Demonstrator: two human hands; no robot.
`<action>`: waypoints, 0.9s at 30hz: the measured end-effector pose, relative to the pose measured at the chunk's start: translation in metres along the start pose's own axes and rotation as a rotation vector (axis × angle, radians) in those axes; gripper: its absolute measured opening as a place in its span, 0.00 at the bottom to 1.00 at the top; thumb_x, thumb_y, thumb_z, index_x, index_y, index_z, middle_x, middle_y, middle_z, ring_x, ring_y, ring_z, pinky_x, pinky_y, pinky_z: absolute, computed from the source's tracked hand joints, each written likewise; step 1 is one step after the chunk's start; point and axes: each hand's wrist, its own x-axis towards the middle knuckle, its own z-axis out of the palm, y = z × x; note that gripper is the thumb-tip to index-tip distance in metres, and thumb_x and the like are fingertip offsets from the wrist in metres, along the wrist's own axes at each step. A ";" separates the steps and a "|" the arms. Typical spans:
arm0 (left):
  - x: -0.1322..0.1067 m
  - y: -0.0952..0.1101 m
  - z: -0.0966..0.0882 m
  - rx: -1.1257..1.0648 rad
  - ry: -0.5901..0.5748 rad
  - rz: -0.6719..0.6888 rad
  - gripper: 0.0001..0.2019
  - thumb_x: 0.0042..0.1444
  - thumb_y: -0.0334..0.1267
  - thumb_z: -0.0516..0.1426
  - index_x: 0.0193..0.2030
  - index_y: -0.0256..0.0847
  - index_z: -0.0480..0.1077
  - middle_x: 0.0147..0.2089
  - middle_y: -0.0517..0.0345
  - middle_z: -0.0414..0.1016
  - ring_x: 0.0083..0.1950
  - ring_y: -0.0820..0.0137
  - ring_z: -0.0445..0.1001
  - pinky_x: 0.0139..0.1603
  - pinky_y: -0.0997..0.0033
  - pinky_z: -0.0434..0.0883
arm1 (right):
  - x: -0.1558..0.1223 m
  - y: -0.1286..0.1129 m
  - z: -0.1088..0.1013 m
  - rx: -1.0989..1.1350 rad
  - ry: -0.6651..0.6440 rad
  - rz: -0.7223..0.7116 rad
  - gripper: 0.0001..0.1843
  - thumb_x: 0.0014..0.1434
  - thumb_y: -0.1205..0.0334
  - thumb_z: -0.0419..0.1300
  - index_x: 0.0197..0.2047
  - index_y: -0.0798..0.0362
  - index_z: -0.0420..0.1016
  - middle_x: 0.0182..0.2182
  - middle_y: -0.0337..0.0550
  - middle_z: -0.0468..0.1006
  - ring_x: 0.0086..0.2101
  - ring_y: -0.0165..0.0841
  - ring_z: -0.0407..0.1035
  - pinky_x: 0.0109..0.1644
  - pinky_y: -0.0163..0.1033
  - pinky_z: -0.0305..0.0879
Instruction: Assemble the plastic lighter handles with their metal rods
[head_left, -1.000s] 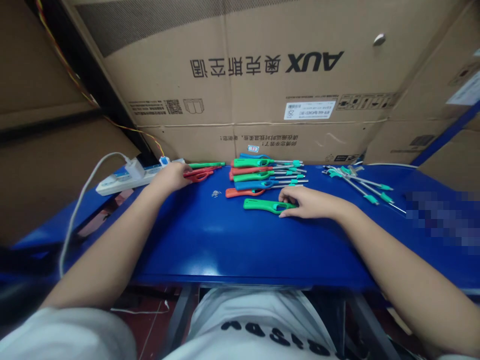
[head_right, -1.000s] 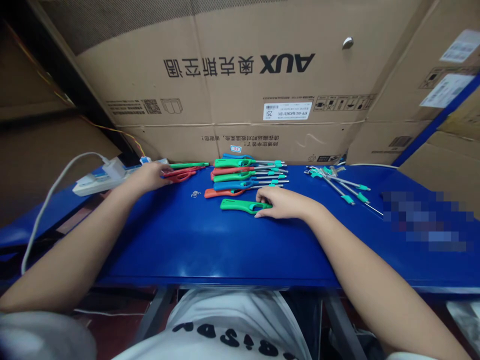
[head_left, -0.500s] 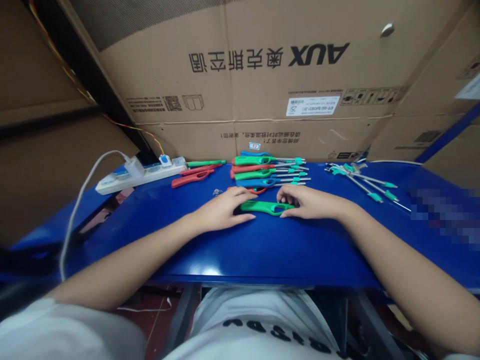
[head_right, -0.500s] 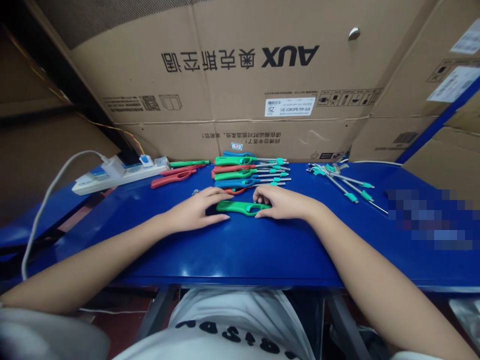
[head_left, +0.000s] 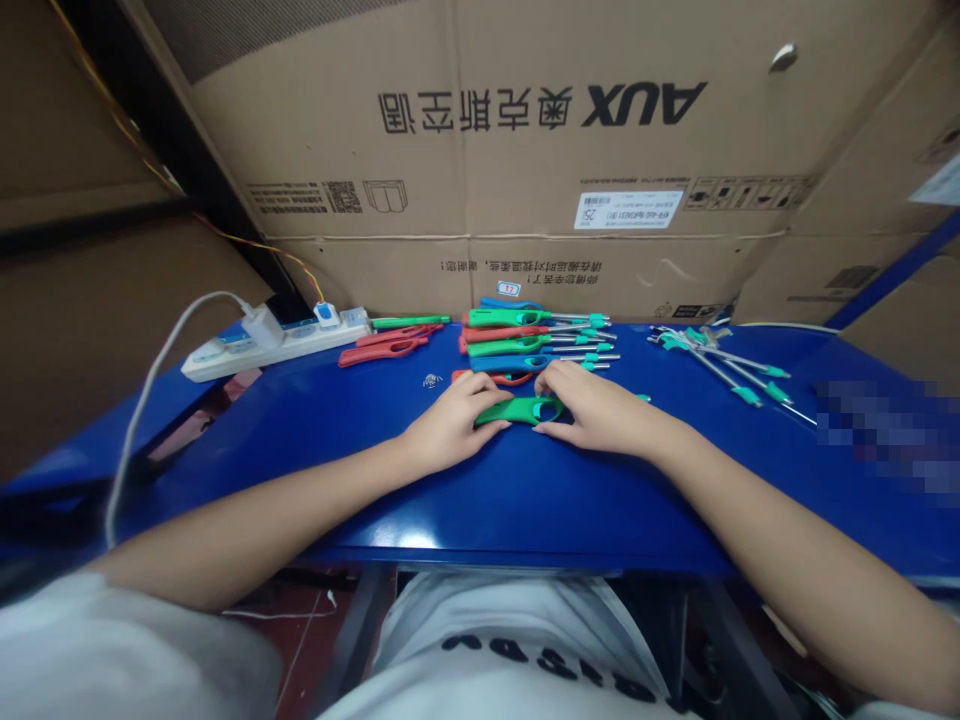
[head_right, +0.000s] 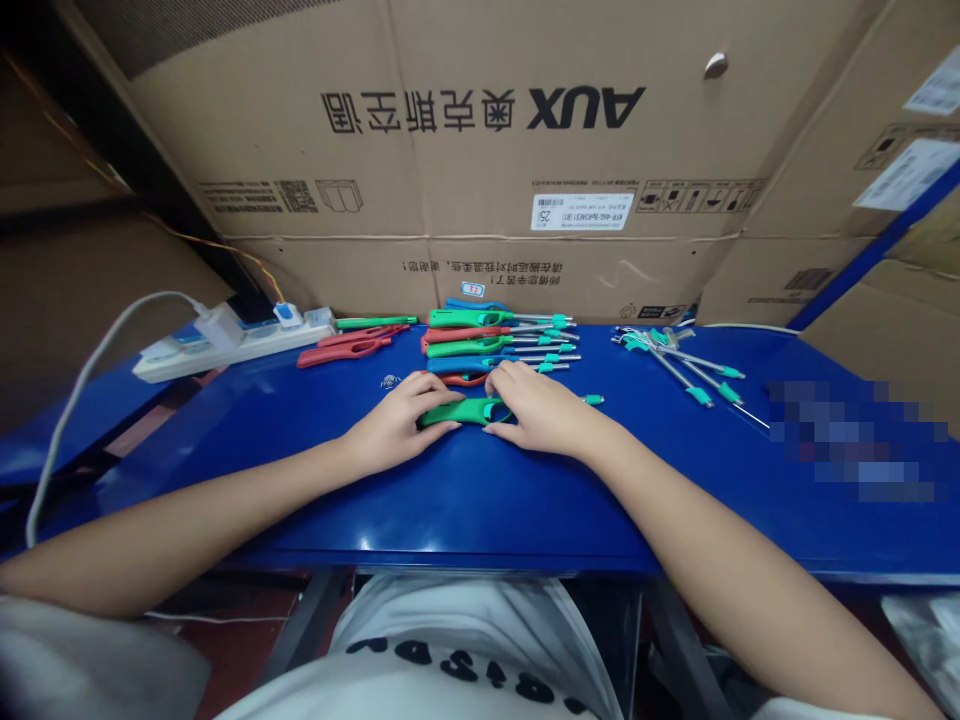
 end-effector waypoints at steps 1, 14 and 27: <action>0.000 0.000 0.000 0.006 0.013 0.004 0.14 0.65 0.39 0.58 0.56 0.40 0.72 0.47 0.50 0.72 0.50 0.62 0.70 0.55 0.58 0.71 | 0.001 -0.001 0.000 -0.032 0.005 0.012 0.16 0.60 0.55 0.65 0.45 0.52 0.66 0.44 0.52 0.73 0.43 0.44 0.67 0.41 0.43 0.62; -0.003 0.006 0.001 0.150 0.021 0.070 0.13 0.67 0.39 0.56 0.56 0.39 0.72 0.45 0.50 0.72 0.48 0.62 0.69 0.51 0.59 0.69 | 0.003 -0.003 -0.001 -0.075 -0.030 0.039 0.15 0.57 0.53 0.65 0.39 0.51 0.66 0.37 0.50 0.75 0.40 0.45 0.68 0.40 0.43 0.60; 0.004 -0.004 -0.001 -0.030 0.024 0.020 0.09 0.68 0.38 0.54 0.51 0.39 0.72 0.50 0.49 0.76 0.52 0.63 0.75 0.57 0.61 0.73 | 0.003 0.013 0.006 0.360 -0.004 0.125 0.17 0.57 0.52 0.64 0.42 0.49 0.62 0.33 0.39 0.73 0.31 0.33 0.67 0.35 0.36 0.61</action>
